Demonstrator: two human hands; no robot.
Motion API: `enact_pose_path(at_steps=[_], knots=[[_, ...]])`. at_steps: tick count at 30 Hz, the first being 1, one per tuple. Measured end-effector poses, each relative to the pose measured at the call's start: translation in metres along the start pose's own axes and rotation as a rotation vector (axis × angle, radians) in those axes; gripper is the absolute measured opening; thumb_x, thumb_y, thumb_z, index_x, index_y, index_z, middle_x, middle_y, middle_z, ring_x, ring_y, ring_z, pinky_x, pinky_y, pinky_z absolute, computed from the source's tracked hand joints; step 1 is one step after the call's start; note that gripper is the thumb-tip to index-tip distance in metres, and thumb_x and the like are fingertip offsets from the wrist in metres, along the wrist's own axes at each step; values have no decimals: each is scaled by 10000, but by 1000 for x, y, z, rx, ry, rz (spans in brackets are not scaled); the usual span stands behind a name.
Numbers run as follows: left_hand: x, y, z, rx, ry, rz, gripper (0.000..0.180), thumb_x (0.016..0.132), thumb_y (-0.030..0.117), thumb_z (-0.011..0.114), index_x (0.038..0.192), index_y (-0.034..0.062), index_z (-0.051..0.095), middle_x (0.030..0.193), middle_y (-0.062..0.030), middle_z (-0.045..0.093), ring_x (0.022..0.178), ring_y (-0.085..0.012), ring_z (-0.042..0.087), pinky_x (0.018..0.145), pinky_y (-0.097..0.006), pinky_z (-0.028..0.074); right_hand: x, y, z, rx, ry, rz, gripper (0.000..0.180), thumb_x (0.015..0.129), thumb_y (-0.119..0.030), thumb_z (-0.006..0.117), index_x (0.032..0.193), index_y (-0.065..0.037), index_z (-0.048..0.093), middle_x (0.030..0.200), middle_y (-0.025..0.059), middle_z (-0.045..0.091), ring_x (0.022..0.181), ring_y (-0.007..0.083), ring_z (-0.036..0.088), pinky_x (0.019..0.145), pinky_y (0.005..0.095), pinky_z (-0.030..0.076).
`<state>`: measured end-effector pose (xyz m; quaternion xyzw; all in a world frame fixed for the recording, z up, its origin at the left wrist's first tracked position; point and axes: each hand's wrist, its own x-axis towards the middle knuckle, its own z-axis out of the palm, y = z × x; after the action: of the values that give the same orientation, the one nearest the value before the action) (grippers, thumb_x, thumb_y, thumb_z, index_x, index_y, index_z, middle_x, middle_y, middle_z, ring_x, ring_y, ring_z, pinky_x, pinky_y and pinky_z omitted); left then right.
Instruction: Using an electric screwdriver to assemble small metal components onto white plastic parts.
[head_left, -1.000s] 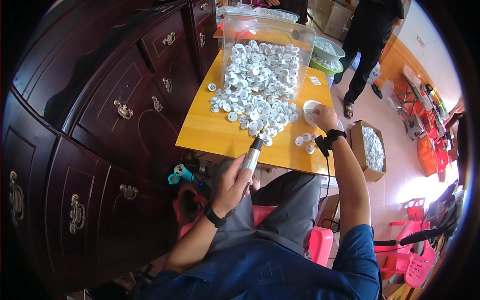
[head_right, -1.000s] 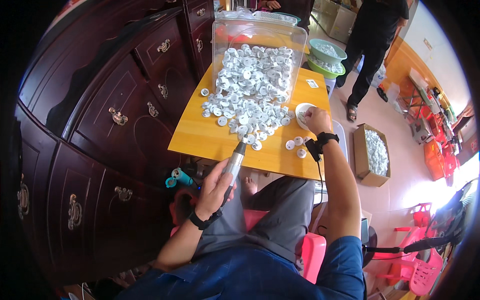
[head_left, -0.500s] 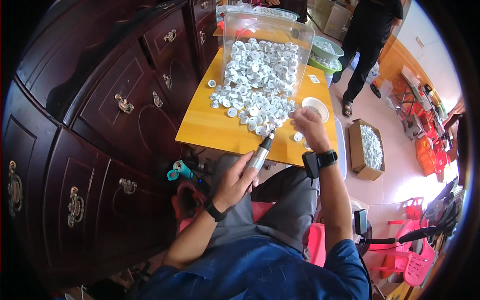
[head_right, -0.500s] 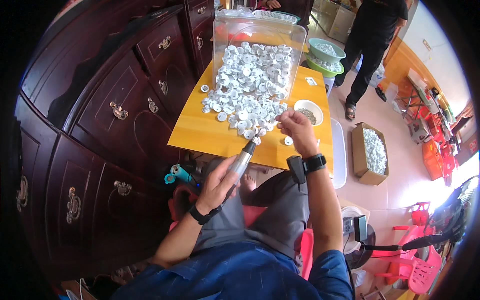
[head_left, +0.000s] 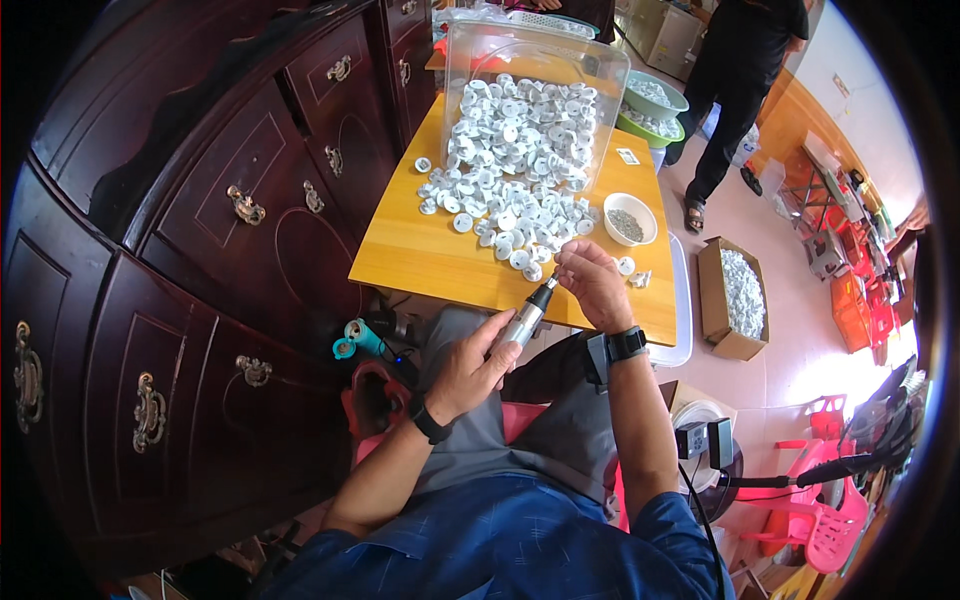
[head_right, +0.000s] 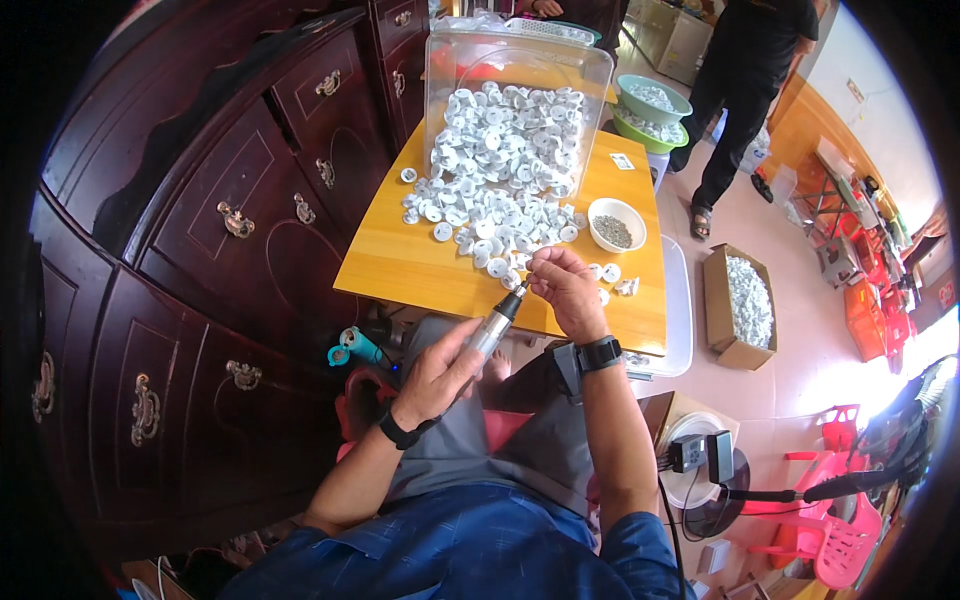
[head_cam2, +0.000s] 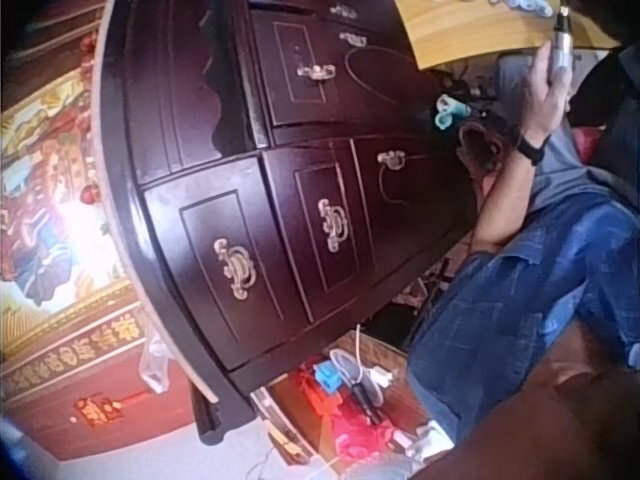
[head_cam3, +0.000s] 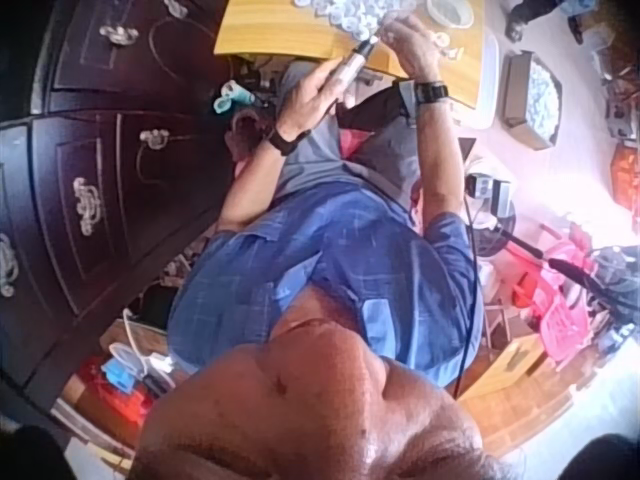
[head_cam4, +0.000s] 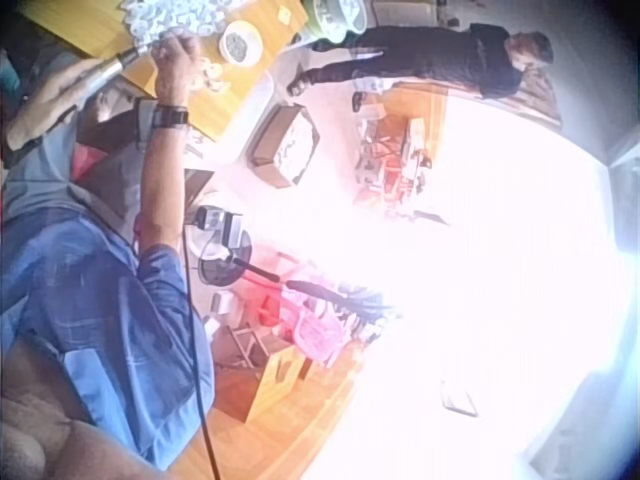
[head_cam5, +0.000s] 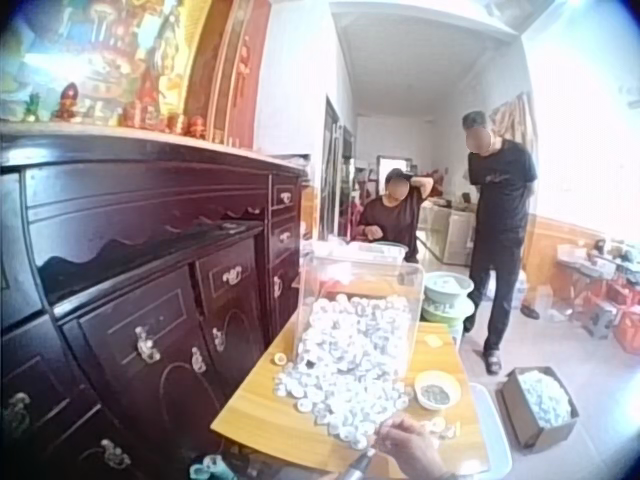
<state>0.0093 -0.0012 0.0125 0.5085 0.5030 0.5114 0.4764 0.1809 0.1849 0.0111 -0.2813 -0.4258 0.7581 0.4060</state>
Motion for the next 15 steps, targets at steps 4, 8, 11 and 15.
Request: enact_pose_path(at_steps=[4,8,11,15], knots=[[0,-2,-2,-2,1,6,521,987,296,565,1410,15,444,725,-39,602,545,-95,561,520,-262,470,-2,5,2,36,62,-1,61,917,-41,625,976,-57,621,909,38,663,740,102,625,684,215,526],[1,-4,-2,2,3,-20,519,987,297,562,1408,18,443,728,-44,601,552,-95,561,516,-262,471,-6,8,5,54,79,-10,69,917,-40,622,984,-52,619,909,40,667,739,103,629,674,213,523],[0,-3,-2,-1,5,-28,516,988,295,559,1407,16,443,738,-46,602,565,-93,562,516,-260,473,-8,10,6,43,71,-21,82,917,-39,623,997,-53,617,908,43,672,753,104,635,677,213,524],[1,-3,0,-38,-1,-48,497,998,284,541,1403,13,447,753,-33,593,572,-83,551,513,-246,474,-9,16,4,86,60,-32,92,922,-34,614,1012,-54,615,914,45,672,769,107,640,689,222,535]])
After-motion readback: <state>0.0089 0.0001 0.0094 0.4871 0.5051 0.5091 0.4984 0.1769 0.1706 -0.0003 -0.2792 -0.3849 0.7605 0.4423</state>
